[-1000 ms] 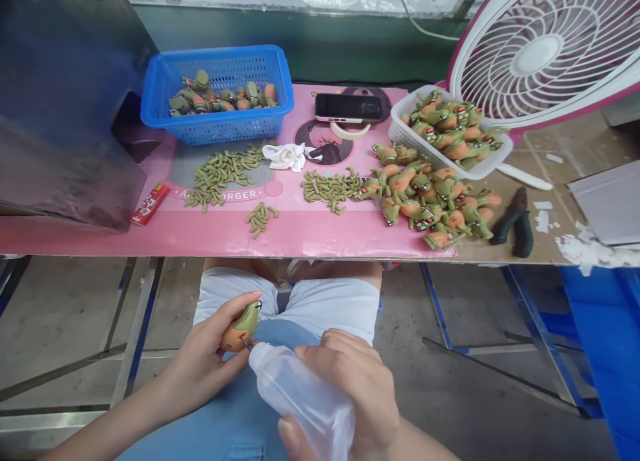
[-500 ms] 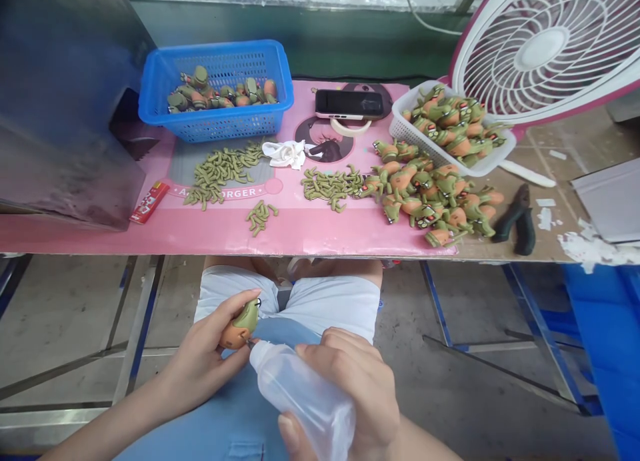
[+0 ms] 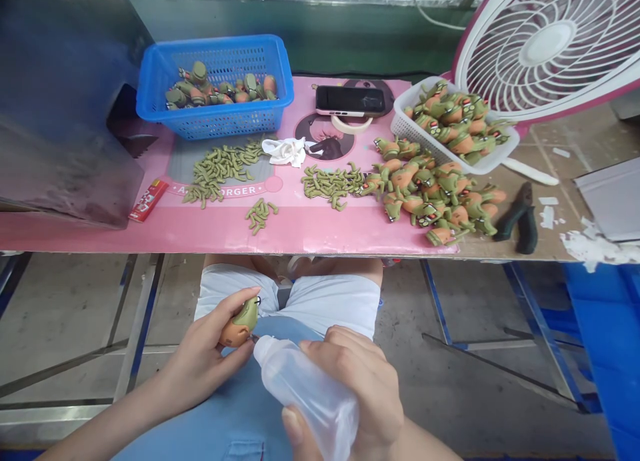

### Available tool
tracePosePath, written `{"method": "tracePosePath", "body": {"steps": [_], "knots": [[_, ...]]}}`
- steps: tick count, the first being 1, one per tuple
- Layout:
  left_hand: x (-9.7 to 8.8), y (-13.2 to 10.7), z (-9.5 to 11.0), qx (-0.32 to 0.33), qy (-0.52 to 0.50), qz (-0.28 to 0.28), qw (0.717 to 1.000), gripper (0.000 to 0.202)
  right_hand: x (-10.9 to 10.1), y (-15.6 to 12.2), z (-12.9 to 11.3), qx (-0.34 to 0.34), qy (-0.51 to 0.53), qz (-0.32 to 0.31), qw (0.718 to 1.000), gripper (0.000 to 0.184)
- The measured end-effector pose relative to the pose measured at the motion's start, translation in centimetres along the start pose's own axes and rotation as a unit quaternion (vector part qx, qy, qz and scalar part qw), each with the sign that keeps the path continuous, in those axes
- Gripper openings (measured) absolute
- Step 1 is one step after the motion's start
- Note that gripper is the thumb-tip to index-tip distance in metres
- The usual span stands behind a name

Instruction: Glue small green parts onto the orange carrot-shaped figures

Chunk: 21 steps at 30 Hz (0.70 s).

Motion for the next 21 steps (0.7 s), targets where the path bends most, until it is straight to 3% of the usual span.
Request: {"method": "tracePosePath", "body": {"steps": [21], "knots": [[0.48,0.08,-0.48,-0.024,-0.02,-0.032,0.999,0.047,0.57,0.32,0.08,0.006,0.017,-0.015,1.0,0.017]]}}
Point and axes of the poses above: each hand's wrist, its own y-axis towards the middle knuckle, its own x-axis out of the palm, z = x × y, the point moved 8 cm from there along y, towards the middle knuckle, and after that the axes turned 7 degrees about y, right-handed, at the moved point
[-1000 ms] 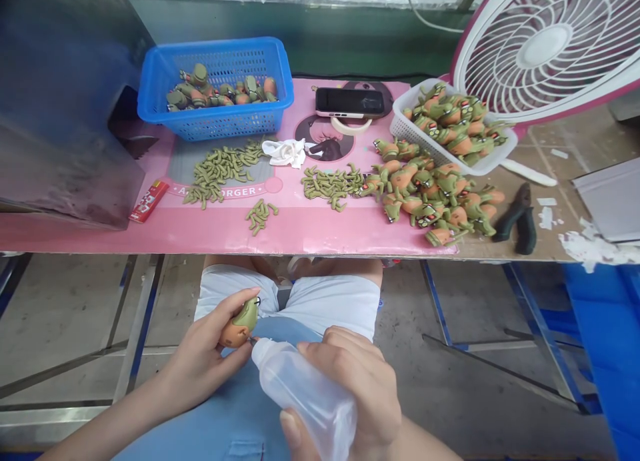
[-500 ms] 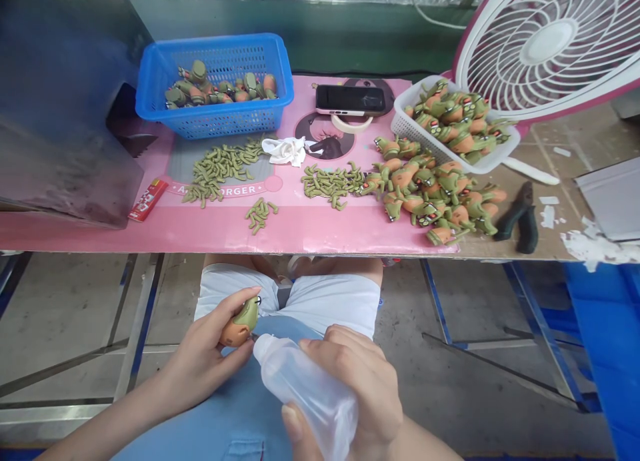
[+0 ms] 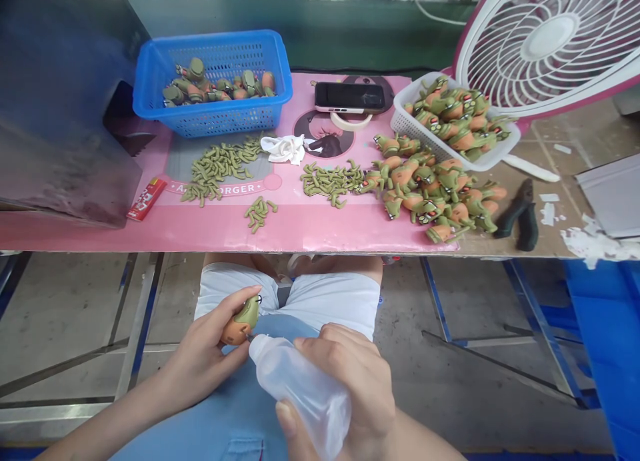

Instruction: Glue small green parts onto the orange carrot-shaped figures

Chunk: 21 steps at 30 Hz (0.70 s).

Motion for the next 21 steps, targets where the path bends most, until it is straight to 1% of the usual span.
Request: {"method": "tracePosePath", "body": {"steps": [4,9,13,15,16,18,21], "knots": [[0.1,0.0,0.0,0.006,0.013,0.001,1.0,0.045,0.1,0.3,-0.1,0.001,-0.015,0.002,1.0,0.014],[-0.2,0.1,0.3,0.037,0.075,0.034,0.996,0.046,0.2,0.3,-0.4,-0.017,-0.056,0.007,0.998,0.01],[-0.4,0.3,0.3,0.043,0.099,0.041,0.993,0.047,0.3,0.3,0.1,-0.002,-0.056,-0.003,0.998,0.011],[-0.5,0.4,0.3,0.043,0.099,0.049,0.993,0.048,0.2,0.4,0.4,0.008,-0.04,0.007,0.999,0.014],[-0.7,0.4,0.2,0.041,0.096,0.056,0.993,0.048,0.1,0.5,0.7,0.022,-0.023,0.012,0.999,0.015],[-1.1,0.5,-0.4,0.029,0.083,0.074,0.993,0.045,0.0,0.5,1.8,0.074,0.026,0.019,0.997,0.019],[-1.9,0.7,-2.3,-0.02,0.032,0.115,0.993,0.042,-0.2,-0.3,4.8,0.178,0.108,0.037,0.977,0.028]]}}
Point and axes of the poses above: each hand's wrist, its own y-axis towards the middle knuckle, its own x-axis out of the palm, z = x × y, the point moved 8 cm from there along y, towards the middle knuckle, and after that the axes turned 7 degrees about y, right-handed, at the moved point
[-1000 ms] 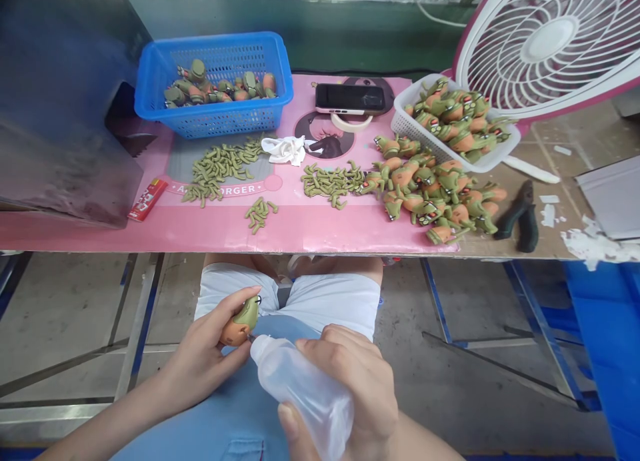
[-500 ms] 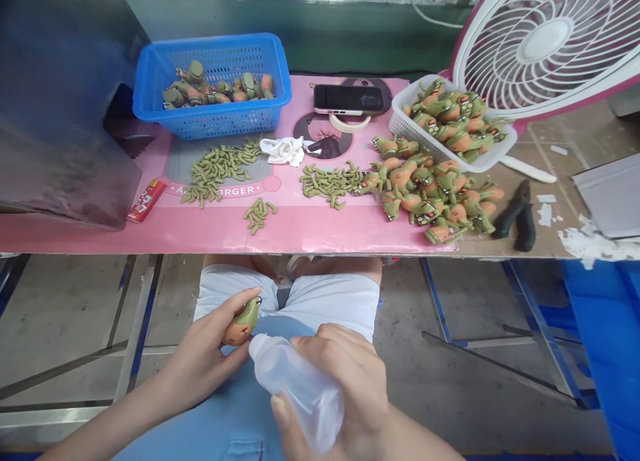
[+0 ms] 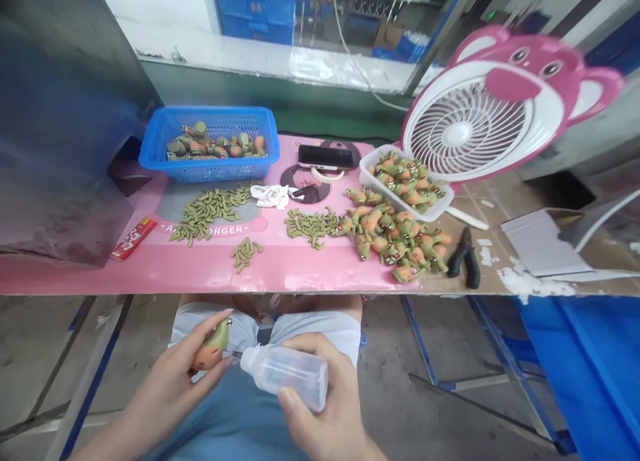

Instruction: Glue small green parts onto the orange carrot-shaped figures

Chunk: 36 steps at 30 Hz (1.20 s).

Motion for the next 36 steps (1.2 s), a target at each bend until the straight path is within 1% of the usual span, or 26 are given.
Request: {"method": "tracePosePath", "body": {"steps": [2,5,8,10,13,15,16,18,20,21,22,23,25,27,29,32,34,36], "knots": [[-0.6,0.4,-1.5,-0.039,-0.047,0.034,0.998,0.042,-1.2,0.1,2.5,0.056,0.04,0.03,0.997,0.033],[-1.4,0.9,-2.8,-0.078,-0.121,0.073,0.987,0.042,-3.4,0.6,6.2,0.11,0.061,0.09,0.988,0.034],[-2.1,1.1,-3.0,-0.106,-0.179,0.097,0.973,0.041,-5.6,2.1,9.0,0.135,0.044,0.165,0.976,0.041],[-2.2,1.0,-2.8,-0.116,-0.207,0.103,0.966,0.041,-6.6,3.4,10.0,0.135,0.025,0.203,0.97,0.047],[-2.1,0.7,-2.7,-0.122,-0.232,0.105,0.959,0.042,-7.5,5.3,10.7,0.114,-0.017,0.236,0.965,0.051],[-2.0,0.4,-2.9,-0.123,-0.24,0.11,0.957,0.042,-8.1,5.6,10.8,0.1,-0.052,0.253,0.961,0.052],[-2.1,0.2,-3.1,-0.124,-0.243,0.114,0.955,0.042,-8.3,5.4,10.7,0.094,-0.07,0.261,0.958,0.054],[-2.2,-0.2,-3.7,-0.133,-0.246,0.125,0.952,0.042,-8.6,4.1,10.1,0.081,-0.113,0.287,0.948,0.061],[-2.2,-0.7,-4.3,-0.148,-0.244,0.122,0.951,0.043,-8.3,2.3,8.8,0.046,-0.194,0.313,0.929,0.063],[-2.1,-0.8,-4.4,-0.154,-0.24,0.111,0.952,0.044,-7.5,1.7,8.1,0.027,-0.235,0.297,0.925,0.059],[-1.9,-0.9,-4.4,-0.158,-0.236,0.096,0.954,0.044,-6.2,1.6,7.7,0.011,-0.269,0.26,0.927,0.052],[-1.6,-0.9,-4.3,-0.159,-0.234,0.077,0.956,0.044,-4.5,1.8,7.5,-0.001,-0.292,0.206,0.934,0.043],[-0.9,-0.9,-3.8,-0.154,-0.241,0.042,0.957,0.044,-0.9,3.3,8.0,-0.002,-0.297,0.085,0.951,0.026],[-0.1,-0.8,-3.1,-0.145,-0.256,0.011,0.956,0.045,1.8,5.8,8.4,0.0,-0.302,0.02,0.953,0.018],[0.6,-0.8,-2.5,-0.133,-0.272,-0.018,0.953,0.046,4.0,8.9,8.8,0.012,-0.317,-0.035,0.948,0.014],[1.4,-1.3,-2.2,-0.123,-0.284,-0.043,0.95,0.048,6.5,12.8,8.8,0.029,-0.353,-0.106,0.929,0.012],[1.6,-1.6,-2.4,-0.126,-0.289,-0.051,0.947,0.049,7.7,14.4,8.5,0.036,-0.378,-0.145,0.914,0.013],[1.7,-1.9,-2.5,-0.128,-0.293,-0.058,0.946,0.05,8.6,15.3,8.1,0.04,-0.392,-0.173,0.903,0.017]]}}
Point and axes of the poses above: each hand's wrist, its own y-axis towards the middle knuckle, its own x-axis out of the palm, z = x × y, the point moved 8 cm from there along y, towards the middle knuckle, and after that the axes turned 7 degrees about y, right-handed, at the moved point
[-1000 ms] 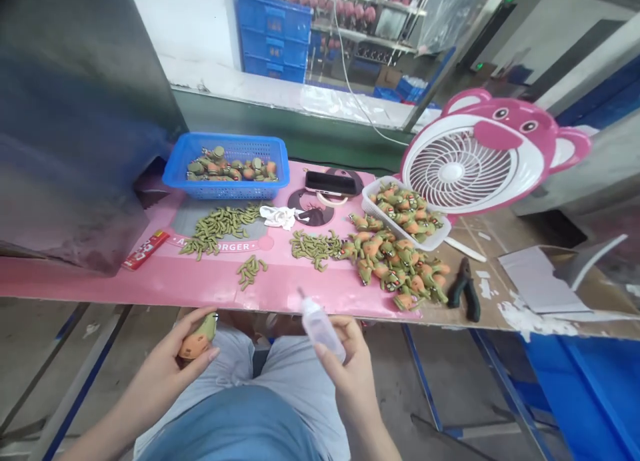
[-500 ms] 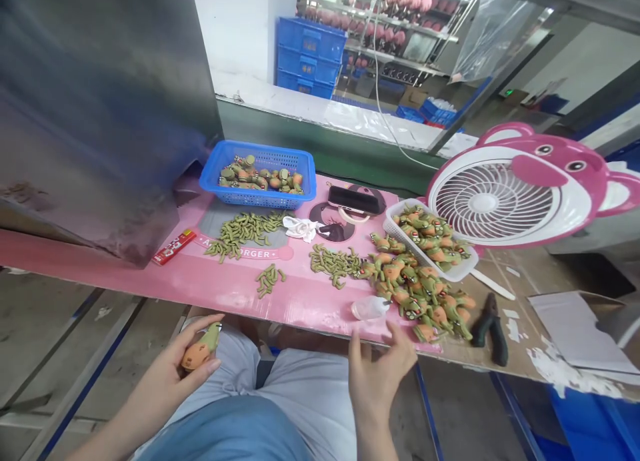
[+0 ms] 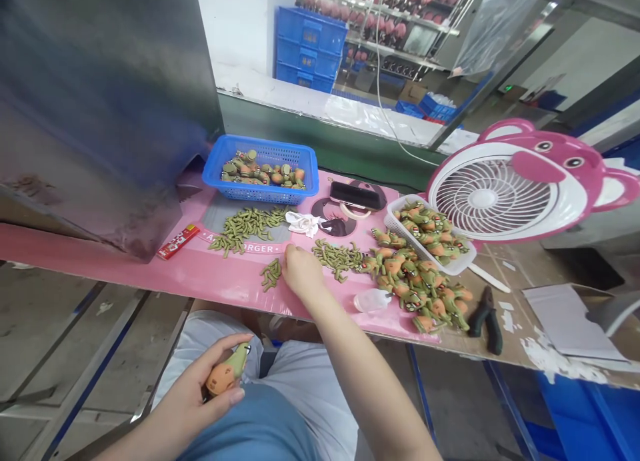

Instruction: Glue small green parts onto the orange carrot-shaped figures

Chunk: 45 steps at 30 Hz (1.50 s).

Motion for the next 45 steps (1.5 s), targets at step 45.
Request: {"method": "tracePosePath", "body": {"steps": [45], "knots": [[2.1,-1.2,6.3,0.264,0.354,-0.043,0.896,0.04,-2.3,-17.2,-5.8,-0.147,0.359,0.05,0.92,0.012]]}}
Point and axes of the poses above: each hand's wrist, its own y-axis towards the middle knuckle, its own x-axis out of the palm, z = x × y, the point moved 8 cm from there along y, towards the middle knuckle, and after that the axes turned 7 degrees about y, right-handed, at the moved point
